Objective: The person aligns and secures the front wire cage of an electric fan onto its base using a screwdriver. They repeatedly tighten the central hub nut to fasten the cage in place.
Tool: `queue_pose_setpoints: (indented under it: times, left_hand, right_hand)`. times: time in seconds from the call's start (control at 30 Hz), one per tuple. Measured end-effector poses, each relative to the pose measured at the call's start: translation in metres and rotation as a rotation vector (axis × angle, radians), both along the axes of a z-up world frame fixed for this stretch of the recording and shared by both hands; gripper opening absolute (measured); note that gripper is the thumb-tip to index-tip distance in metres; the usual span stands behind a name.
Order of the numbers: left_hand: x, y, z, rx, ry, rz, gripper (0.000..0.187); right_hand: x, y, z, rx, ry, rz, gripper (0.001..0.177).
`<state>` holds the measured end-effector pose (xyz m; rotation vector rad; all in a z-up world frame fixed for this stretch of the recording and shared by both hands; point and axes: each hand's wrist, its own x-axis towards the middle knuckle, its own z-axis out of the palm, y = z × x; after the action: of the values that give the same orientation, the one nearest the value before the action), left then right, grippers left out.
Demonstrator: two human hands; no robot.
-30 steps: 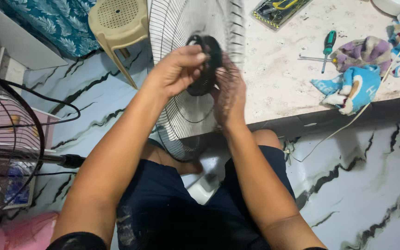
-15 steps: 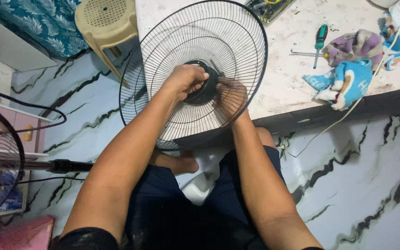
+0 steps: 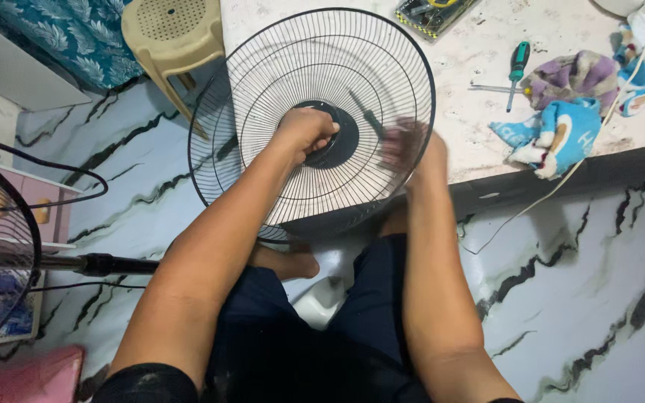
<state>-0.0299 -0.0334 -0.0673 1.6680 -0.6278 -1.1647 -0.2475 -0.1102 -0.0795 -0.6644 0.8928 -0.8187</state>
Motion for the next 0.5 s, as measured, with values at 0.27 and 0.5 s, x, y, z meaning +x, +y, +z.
queue_pose_setpoints:
  times: [0.27, 0.5]
  left_hand:
    - [-0.010, -0.006, -0.015, 0.033, -0.281, -0.024, 0.018]
    - [-0.016, -0.005, -0.007, 0.085, -0.722, 0.037, 0.014]
  right_hand:
    - [-0.027, -0.016, 0.012, -0.508, 0.174, -0.322, 0.023]
    - [-0.003, 0.025, 0.044, -1.022, 0.588, -0.209, 0.022]
